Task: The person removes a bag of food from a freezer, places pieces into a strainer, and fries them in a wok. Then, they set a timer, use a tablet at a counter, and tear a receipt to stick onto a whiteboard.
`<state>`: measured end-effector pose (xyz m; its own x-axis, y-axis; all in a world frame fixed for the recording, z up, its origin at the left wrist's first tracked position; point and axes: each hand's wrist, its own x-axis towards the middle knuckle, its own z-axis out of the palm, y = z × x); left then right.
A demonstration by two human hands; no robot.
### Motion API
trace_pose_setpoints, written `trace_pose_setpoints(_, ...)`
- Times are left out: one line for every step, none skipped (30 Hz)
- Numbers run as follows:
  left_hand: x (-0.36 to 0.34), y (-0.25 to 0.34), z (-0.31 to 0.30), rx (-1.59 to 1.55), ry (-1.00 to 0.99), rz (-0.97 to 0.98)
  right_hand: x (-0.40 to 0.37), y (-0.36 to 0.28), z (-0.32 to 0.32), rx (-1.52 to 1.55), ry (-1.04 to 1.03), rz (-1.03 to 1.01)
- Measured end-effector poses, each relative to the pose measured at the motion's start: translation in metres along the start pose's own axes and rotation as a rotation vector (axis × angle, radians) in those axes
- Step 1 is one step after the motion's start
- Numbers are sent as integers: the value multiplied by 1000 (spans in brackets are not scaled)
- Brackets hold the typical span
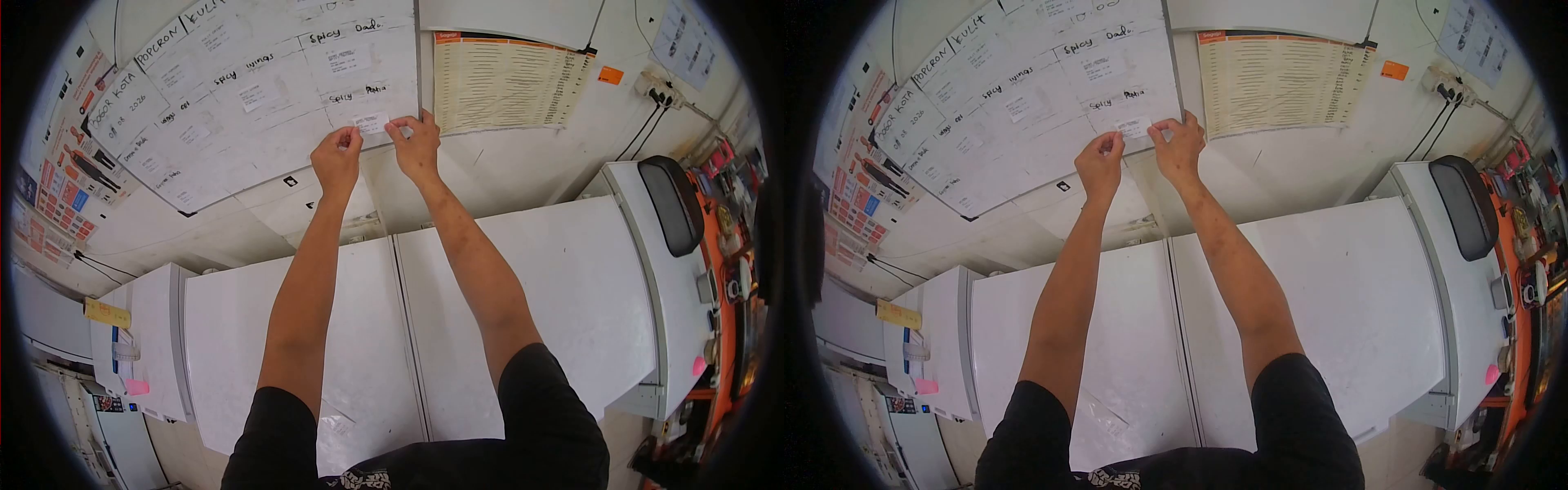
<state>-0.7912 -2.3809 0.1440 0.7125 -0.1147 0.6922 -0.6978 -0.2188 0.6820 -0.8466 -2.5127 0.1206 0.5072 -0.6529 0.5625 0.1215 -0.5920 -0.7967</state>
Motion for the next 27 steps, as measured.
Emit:
trace_pose_setpoints(0,0,0,-1,-2,-1,0,1,1,2,1,-2)
trace_pose_setpoints(0,0,-1,-3,-3,-2,0,1,1,4,2,-4)
trace_pose_setpoints(-1,-1,0,-16,-1,0,0,1,1,13,2,-5)
trace_pose_setpoints(-1,-3,0,-30,2,1,-1,0,0,21,3,-5)
trace_pose_setpoints(-2,-4,0,-43,4,2,-2,-1,0,29,2,-5)
trace_pose_setpoints(-2,-3,0,-40,3,0,-2,-2,-1,2,7,-4)
trace_pose_setpoints(-2,-2,-1,-37,3,-2,-3,-3,-1,-26,11,-3)
trace_pose_setpoints(-2,-1,-2,-34,2,-5,-4,-5,-1,-53,16,-3)
trace_pose_setpoints(-2,-1,-2,-38,4,-5,-4,-5,-1,-56,21,-2)
trace_pose_setpoints(-2,-2,-2,-42,6,-6,-4,-5,-1,-59,27,-2)
trace_pose_setpoints(-2,-3,-1,-46,8,-6,-4,-5,0,-62,33,-2)
trace_pose_setpoints(-2,-3,-1,-45,8,-9,-4,-5,0,-60,31,1)
trace_pose_setpoints(-2,-3,-1,-44,9,-12,-4,-6,0,-58,29,5)
trace_pose_setpoints(-2,-3,-1,-43,10,-15,-3,-6,0,-56,27,8)
trace_pose_setpoints(-2,-3,0,-42,11,-21,-3,-7,0,-61,29,10)
trace_pose_setpoints(-1,-3,0,-41,13,-26,-3,-7,1,-65,30,12)
trace_pose_setpoints(-1,-4,1,-40,14,-31,-3,-7,1,-69,31,14)
trace_pose_setpoints(-1,-3,1,-42,20,-36,-3,-7,1,-77,39,12)
trace_pose_setpoints(-1,-2,1,-44,25,-41,-3,-8,2,-86,47,10)
trace_pose_setpoints(-1,-2,2,-46,30,-46,-3,-8,3,-94,55,8)
trace_pose_setpoints(-1,-2,2,-49,34,-59,-3,-8,4,-109,68,-3)
trace_pose_setpoints(-1,-3,3,-52,38,-72,-4,-7,5,-125,81,-14)
trace_pose_setpoints(-1,-3,4,-55,43,-84,-3,-7,6,-141,95,-26)
trace_pose_setpoints(-1,-1,4,-47,57,-96,-3,-7,6,-136,92,-26)
trace_pose_setpoints(-3,0,5,-39,72,-108,-4,-6,5,-130,89,-26)
trace_pose_setpoints(-3,2,5,-31,87,-119,-3,-6,5,-124,86,-27)
trace_pose_setpoints(-4,2,5,-33,94,-125,-3,-3,6,-85,81,-24)
